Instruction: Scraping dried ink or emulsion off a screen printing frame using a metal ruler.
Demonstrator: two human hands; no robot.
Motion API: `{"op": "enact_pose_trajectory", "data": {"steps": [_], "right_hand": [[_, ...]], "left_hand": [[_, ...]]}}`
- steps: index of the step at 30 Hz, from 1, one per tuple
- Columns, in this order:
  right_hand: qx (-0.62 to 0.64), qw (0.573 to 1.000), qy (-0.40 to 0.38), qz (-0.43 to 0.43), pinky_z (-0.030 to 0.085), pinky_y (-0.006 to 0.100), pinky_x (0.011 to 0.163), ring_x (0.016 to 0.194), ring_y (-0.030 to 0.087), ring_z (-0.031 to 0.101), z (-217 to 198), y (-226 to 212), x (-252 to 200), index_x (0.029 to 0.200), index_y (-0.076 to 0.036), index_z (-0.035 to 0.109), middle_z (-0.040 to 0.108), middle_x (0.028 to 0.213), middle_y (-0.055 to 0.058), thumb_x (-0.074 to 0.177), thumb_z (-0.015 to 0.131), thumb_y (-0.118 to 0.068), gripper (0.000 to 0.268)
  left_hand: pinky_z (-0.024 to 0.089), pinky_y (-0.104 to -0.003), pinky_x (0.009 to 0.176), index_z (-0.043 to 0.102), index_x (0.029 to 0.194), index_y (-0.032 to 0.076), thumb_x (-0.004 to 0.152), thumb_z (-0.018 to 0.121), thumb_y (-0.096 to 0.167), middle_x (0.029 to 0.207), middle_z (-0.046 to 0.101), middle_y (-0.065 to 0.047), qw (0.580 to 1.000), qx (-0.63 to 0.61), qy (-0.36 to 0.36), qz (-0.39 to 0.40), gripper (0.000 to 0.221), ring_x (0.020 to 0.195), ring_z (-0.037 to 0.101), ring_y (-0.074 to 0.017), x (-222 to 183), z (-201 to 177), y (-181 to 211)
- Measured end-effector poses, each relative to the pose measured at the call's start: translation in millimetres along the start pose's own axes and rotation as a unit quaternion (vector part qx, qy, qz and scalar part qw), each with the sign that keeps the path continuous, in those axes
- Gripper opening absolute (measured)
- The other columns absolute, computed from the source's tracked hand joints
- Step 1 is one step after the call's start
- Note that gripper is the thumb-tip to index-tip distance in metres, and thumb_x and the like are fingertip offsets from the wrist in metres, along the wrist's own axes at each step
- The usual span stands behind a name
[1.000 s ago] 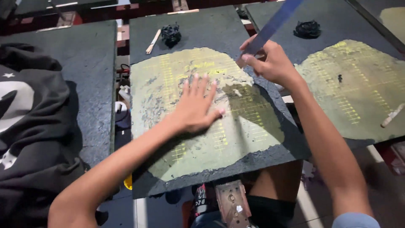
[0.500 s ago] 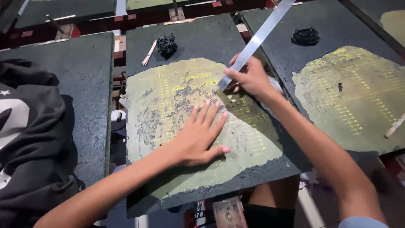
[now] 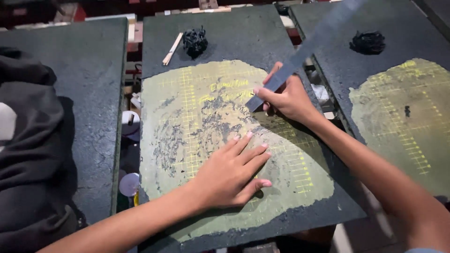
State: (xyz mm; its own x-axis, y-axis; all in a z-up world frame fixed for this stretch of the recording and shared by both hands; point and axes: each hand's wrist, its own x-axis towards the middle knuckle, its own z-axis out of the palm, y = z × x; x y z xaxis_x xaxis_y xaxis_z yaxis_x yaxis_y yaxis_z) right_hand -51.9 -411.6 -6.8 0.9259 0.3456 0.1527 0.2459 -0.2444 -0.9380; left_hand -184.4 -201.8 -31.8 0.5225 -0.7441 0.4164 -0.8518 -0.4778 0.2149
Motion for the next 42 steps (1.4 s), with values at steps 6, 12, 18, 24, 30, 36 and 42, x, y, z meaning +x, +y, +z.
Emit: {"op": "enact_pose_trajectory", "data": {"steps": [6,12,18,24,30,36,42], "right_hand": [[-0.021,0.999,0.004,-0.029,0.055,0.022,0.043,0.049,0.01,0.064,4.9,0.8,-2.7,0.093,-0.009,0.046,0.059,0.063,0.005,0.094,0.075,-0.017,0.03],[0.013,1.0,0.021,-0.019,0.059,0.025,0.038,0.052,0.016,0.069,-1.5,1.2,-1.7,0.101,-0.006,0.048,0.064,0.068,0.012,0.1,0.069,-0.011,0.021],[-0.017,0.997,0.048,-0.051,0.057,0.025,0.037,0.048,0.015,0.068,7.7,3.5,-1.8,0.093,-0.008,0.044,0.057,0.062,0.007,0.095,0.074,-0.012,0.03],[-0.041,0.998,0.027,-0.042,0.052,0.021,0.041,0.048,0.011,0.065,6.5,6.8,-0.9,0.096,-0.01,0.043,0.058,0.06,0.005,0.097,0.074,-0.012,0.032],[-0.075,0.997,-0.003,-0.037,0.05,0.021,0.047,0.052,0.011,0.067,10.1,-0.1,-2.2,0.093,-0.011,0.046,0.058,0.063,0.003,0.097,0.073,-0.022,0.03],[0.012,0.999,0.013,-0.04,0.057,0.021,0.038,0.053,0.016,0.069,-0.9,14.6,0.3,0.1,-0.005,0.048,0.065,0.076,0.012,0.103,0.069,-0.007,0.021],[-0.052,0.996,0.035,-0.06,0.048,0.02,0.041,0.051,0.013,0.066,9.8,6.5,-1.3,0.1,-0.008,0.044,0.058,0.072,0.006,0.1,0.07,-0.011,0.026]], "left_hand": [[0.047,-0.059,0.102,0.064,0.134,0.001,0.105,0.041,0.05,0.14,0.064,-0.02,1.0,-0.001,0.002,-0.009,0.062,0.132,0.055,-0.0512,0.4,1.8,-0.7],[0.049,-0.059,0.101,0.066,0.127,-0.001,0.104,0.044,0.048,0.137,0.065,-0.021,1.0,-0.021,0.016,-0.012,0.058,0.132,0.055,-0.0519,0.8,1.5,-1.3],[0.048,-0.058,0.102,0.067,0.127,0.0,0.104,0.045,0.049,0.138,0.066,-0.02,1.0,-0.01,0.019,-0.013,0.058,0.132,0.055,-0.0511,-0.4,4.4,-1.3],[0.048,-0.059,0.102,0.066,0.124,0.001,0.103,0.045,0.05,0.135,0.067,-0.021,0.999,-0.023,0.023,-0.018,0.058,0.131,0.057,-0.0516,0.7,3.0,-0.8],[0.048,-0.056,0.104,0.068,0.128,-0.001,0.103,0.043,0.053,0.134,0.067,-0.021,1.0,-0.006,0.022,-0.018,0.063,0.131,0.056,-0.0499,-0.1,4.5,-0.9],[0.046,-0.059,0.108,0.066,0.129,0.002,0.104,0.041,0.053,0.14,0.064,-0.02,0.999,-0.022,0.01,-0.024,0.062,0.136,0.053,-0.0508,-0.8,4.6,-1.4],[0.047,-0.059,0.105,0.067,0.127,0.001,0.103,0.045,0.052,0.139,0.065,-0.021,0.999,-0.024,0.017,-0.021,0.061,0.133,0.055,-0.0511,-0.2,4.3,-1.6]]}}
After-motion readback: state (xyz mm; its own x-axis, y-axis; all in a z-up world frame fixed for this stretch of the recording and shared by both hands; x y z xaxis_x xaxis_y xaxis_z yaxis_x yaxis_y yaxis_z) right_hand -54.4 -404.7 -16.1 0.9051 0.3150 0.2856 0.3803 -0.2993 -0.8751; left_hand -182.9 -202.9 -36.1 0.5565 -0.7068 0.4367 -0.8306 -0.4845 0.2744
